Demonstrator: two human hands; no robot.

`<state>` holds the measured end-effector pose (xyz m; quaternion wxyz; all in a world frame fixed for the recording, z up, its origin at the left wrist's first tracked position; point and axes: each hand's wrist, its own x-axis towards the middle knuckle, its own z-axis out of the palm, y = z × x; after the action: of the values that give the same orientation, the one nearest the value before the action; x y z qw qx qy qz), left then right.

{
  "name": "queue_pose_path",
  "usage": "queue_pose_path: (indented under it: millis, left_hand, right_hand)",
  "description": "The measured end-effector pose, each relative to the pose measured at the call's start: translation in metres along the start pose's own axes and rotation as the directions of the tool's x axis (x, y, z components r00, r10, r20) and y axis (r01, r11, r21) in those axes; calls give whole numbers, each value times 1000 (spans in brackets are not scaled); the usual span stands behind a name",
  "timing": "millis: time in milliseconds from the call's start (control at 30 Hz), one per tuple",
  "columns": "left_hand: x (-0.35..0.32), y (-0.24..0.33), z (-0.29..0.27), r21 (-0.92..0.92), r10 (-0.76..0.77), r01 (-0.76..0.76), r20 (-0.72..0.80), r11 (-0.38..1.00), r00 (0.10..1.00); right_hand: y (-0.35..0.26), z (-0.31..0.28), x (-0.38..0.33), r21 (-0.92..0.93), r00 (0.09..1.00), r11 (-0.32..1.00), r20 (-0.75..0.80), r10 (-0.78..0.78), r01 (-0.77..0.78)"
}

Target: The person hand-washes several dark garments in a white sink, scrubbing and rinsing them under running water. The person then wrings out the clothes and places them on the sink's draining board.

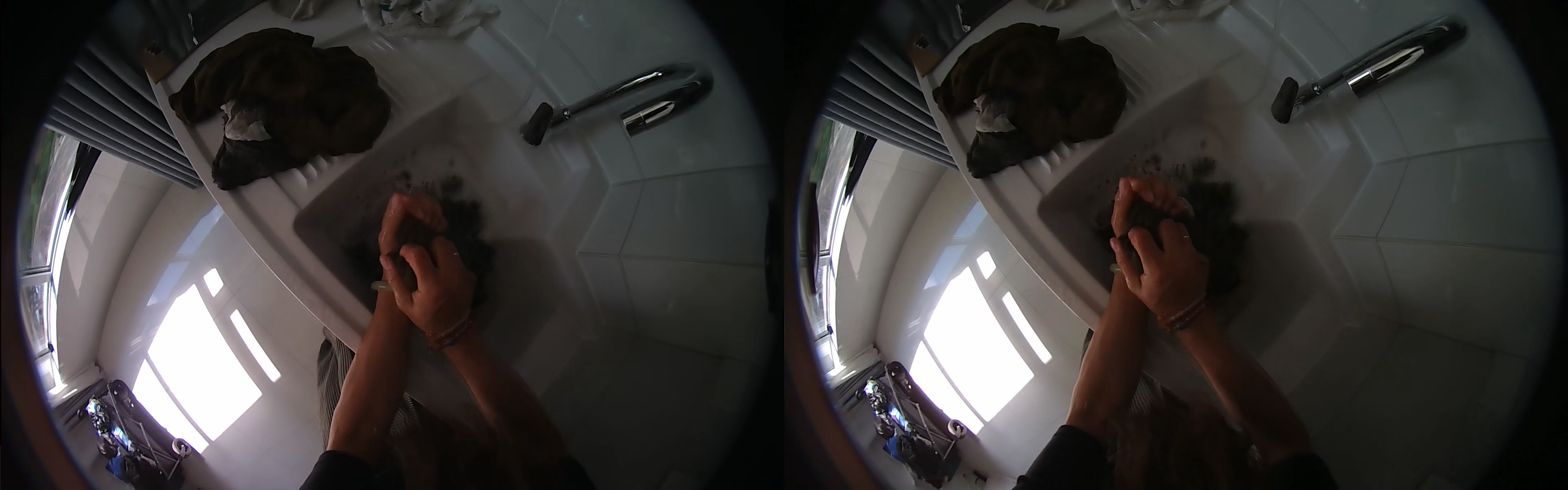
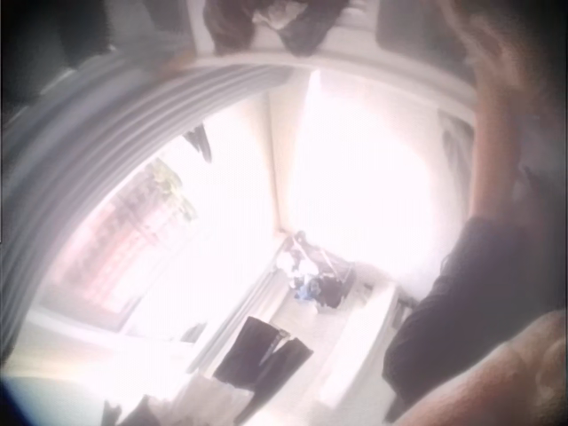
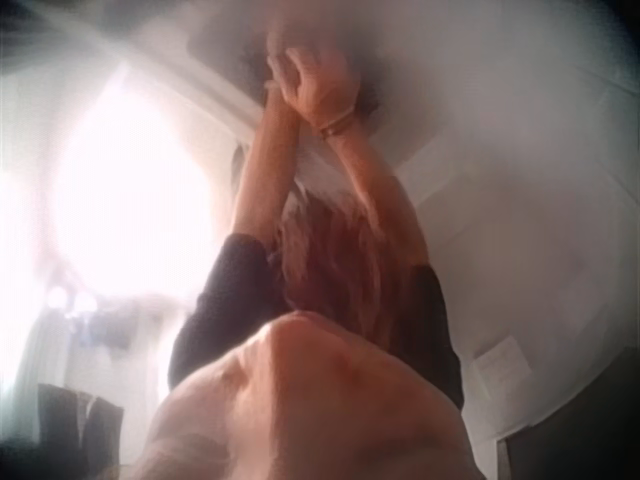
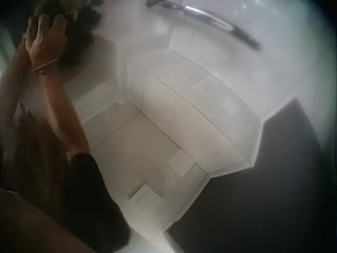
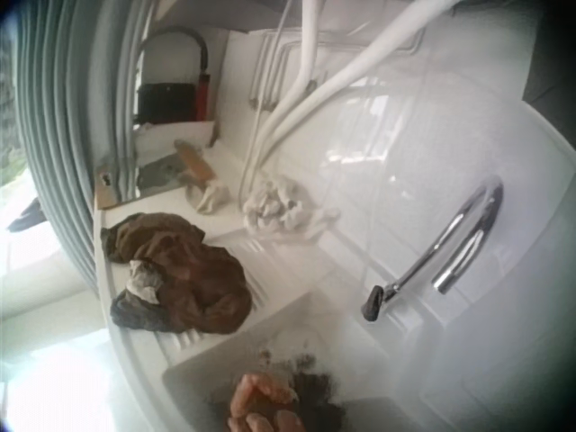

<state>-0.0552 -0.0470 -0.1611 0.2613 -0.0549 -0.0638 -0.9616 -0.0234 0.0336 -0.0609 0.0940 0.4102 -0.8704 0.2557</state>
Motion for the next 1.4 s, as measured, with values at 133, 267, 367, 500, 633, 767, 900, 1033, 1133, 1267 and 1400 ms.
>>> queue_pose_path:
  millis: [133, 267, 367, 500, 633, 767, 900, 1033, 1133, 1267, 1400]
  left_hand:
    - [-1, 4, 13, 528, 69, 50, -204, 848, 977]
    - [12, 14, 58, 159, -100, 211, -517, 965, 850]
    - [4, 23, 36, 567, -178, 341, -325, 749, 929]
    - [20, 31, 48, 454, 217, 181, -693, 873, 688]
    - [25, 36, 35, 724, 354, 103, -450, 682, 820]
    - [22, 36, 33, 762, 391, 85, -420, 642, 819]
    - [19, 34, 23, 686, 361, 93, -487, 722, 796]
    - [16, 35, 23, 660, 374, 140, -573, 738, 730]
    - [14, 37, 16, 698, 395, 141, -546, 702, 739]
    - [17, 32, 14, 757, 360, 213, -513, 617, 779]
    - [12, 35, 8, 888, 331, 244, -383, 391, 863]
  right_hand:
    - [12, 9, 46, 42, 965, 965, 19, 260, -260]
    - [66, 11, 96, -65, 754, 784, 236, 613, -617]
    - [132, 1, 115, -45, 843, 874, 244, 480, -485]
    - [149, 3, 106, 88, 832, 832, 154, 533, -548]
    - [166, 16, 77, 114, 920, 935, -174, 352, -336]
    - [135, 4, 22, 4, 980, 988, -123, 154, -154]
    - [103, 5, -37, -66, 910, 942, 244, 334, -328]
    - [105, 24, -71, -207, 854, 905, 307, 420, -371]
    - [123, 37, -70, -308, 774, 882, 432, 463, -356]
    - [177, 40, -79, 325, 727, 652, 346, 593, -685]
    - [157, -8, -56, 553, 666, 461, 250, 703, -695]
